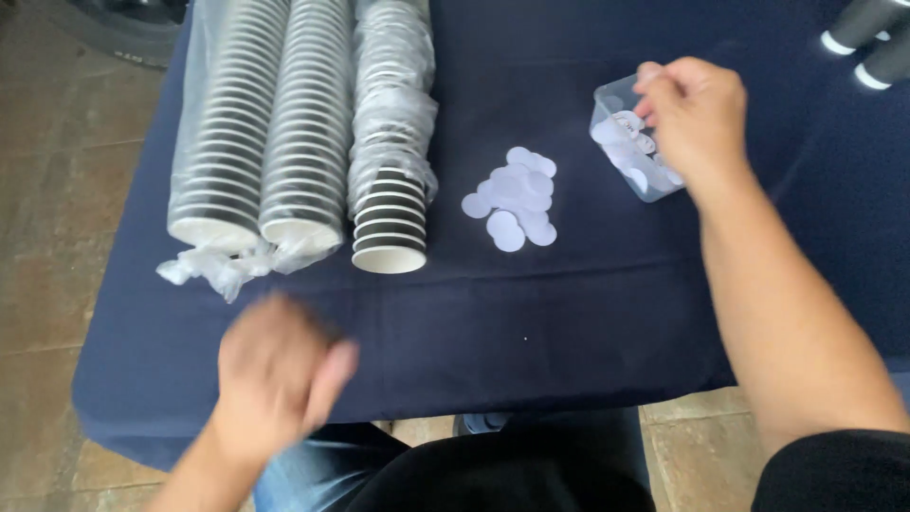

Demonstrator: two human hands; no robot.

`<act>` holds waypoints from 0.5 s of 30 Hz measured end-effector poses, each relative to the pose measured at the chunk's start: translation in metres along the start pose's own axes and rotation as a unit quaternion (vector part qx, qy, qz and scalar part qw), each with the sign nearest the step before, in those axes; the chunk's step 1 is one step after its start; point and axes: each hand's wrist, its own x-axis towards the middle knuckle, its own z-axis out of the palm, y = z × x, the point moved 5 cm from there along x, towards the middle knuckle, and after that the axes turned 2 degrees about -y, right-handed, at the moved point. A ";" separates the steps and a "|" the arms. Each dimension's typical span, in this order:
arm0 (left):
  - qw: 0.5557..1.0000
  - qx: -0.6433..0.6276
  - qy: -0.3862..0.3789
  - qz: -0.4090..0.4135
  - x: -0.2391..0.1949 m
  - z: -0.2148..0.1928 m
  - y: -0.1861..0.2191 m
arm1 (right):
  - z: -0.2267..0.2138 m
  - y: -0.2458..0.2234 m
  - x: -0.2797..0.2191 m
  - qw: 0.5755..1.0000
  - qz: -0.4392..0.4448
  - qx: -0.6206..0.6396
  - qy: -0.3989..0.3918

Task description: Applying small circular labels or stickers to the sides of black paper coffee cups.

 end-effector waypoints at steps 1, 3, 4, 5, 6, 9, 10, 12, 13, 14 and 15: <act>1.000 -0.001 0.001 0.002 -0.035 0.004 0.008 | -0.014 0.006 0.003 1.000 0.000 -0.001 0.003; 0.998 -0.048 -0.006 0.041 -0.107 0.010 0.027 | -0.033 0.024 0.005 0.989 0.062 -0.115 -0.064; 0.998 -0.048 -0.006 0.042 -0.139 0.020 0.031 | -0.031 0.035 0.012 0.989 0.063 -0.115 -0.063; 0.999 -0.016 -0.037 0.016 -0.170 0.034 0.032 | -0.026 0.051 0.018 0.981 0.122 -0.113 -0.096; 0.997 0.016 -0.069 -0.010 -0.201 0.048 0.033 | -0.022 0.067 0.023 0.969 0.181 -0.110 -0.128; 0.931 0.155 -0.095 -0.316 -0.306 0.086 -0.008 | 0.004 0.068 0.033 0.967 0.147 -0.117 -0.174; 0.932 0.155 -0.091 -0.314 -0.323 0.096 -0.014 | 0.009 0.054 0.034 0.967 0.145 -0.117 -0.172; 0.734 0.220 -0.154 -0.623 -0.389 0.110 -0.047 | 0.019 0.037 0.030 0.931 0.213 -0.216 -0.204; 0.734 0.219 -0.155 -0.623 -0.382 0.107 -0.052 | 0.023 0.043 0.033 0.930 0.214 -0.217 -0.204; 0.684 0.100 -0.165 -0.704 -0.386 0.111 -0.057 | 0.027 0.049 0.036 0.920 0.204 -0.262 -0.208; 0.618 -0.022 -0.168 -0.768 -0.388 0.115 -0.061 | 0.033 0.052 0.042 0.909 0.191 -0.305 -0.211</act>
